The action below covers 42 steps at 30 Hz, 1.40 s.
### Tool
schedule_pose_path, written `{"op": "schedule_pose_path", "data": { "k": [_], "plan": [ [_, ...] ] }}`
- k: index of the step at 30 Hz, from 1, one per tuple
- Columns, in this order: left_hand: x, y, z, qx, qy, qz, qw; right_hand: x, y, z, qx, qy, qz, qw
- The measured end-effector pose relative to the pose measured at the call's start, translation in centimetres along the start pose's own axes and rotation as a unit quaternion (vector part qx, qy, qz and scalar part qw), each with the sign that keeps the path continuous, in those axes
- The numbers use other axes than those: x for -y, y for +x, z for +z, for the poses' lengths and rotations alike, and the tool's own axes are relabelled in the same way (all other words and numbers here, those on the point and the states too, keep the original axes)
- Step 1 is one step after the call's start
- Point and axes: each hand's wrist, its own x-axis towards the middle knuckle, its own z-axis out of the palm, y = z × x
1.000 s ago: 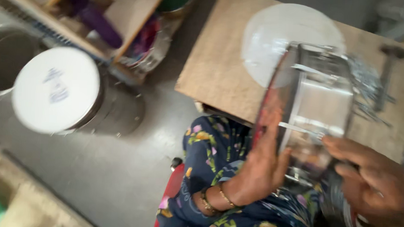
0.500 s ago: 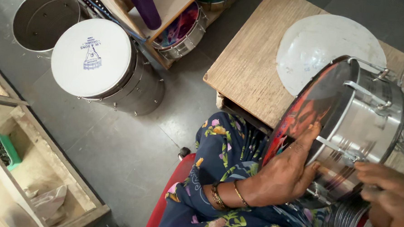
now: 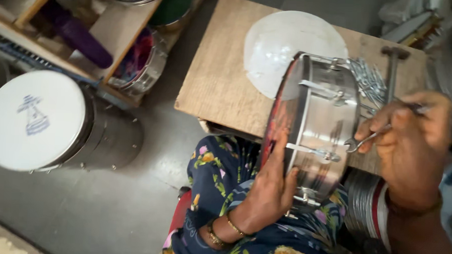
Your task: The person assembles a drum by placing a head on the shell and tightening the lugs with a wrench and by hand.
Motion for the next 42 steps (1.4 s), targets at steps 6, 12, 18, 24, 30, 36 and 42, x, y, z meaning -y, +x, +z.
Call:
{"op": "schedule_pose_path", "data": {
  "k": [6, 12, 18, 24, 30, 36, 42],
  "plan": [
    [-0.4, -0.1, -0.4, 0.007, -0.023, -0.009, 1.0, -0.4, -3.9, -3.3, 0.358, -0.201, -0.25, 0.877],
    [-0.1, 0.0, -0.5, 0.001, -0.016, -0.008, 1.0, -3.2, -3.1, 0.6, 0.195, -0.26, -0.337, 0.884],
    [-0.3, 0.0, -0.4, 0.0, 0.002, -0.023, 1.0, -0.4, 0.8, 1.6, 0.024, -0.011, 0.145, 0.989],
    [-0.5, -0.1, -0.8, 0.013, -0.012, -0.032, 0.999, -1.7, -2.6, 2.2, 0.185, -0.116, -0.378, 0.9],
    [-0.3, 0.1, -1.0, 0.011, -0.021, -0.059, 0.998, -2.7, -2.9, 2.2, 0.197, -0.314, -0.365, 0.854],
    [-0.5, -0.2, -0.7, 0.016, -0.004, -0.014, 1.0, 0.3, 0.6, 2.3, 0.11, -0.289, 0.077, 0.948],
    [-0.3, -0.2, -0.8, 0.017, -0.002, -0.028, 0.999, -0.8, -2.7, -0.4, 0.099, -0.307, -0.223, 0.92]
  ]
}}
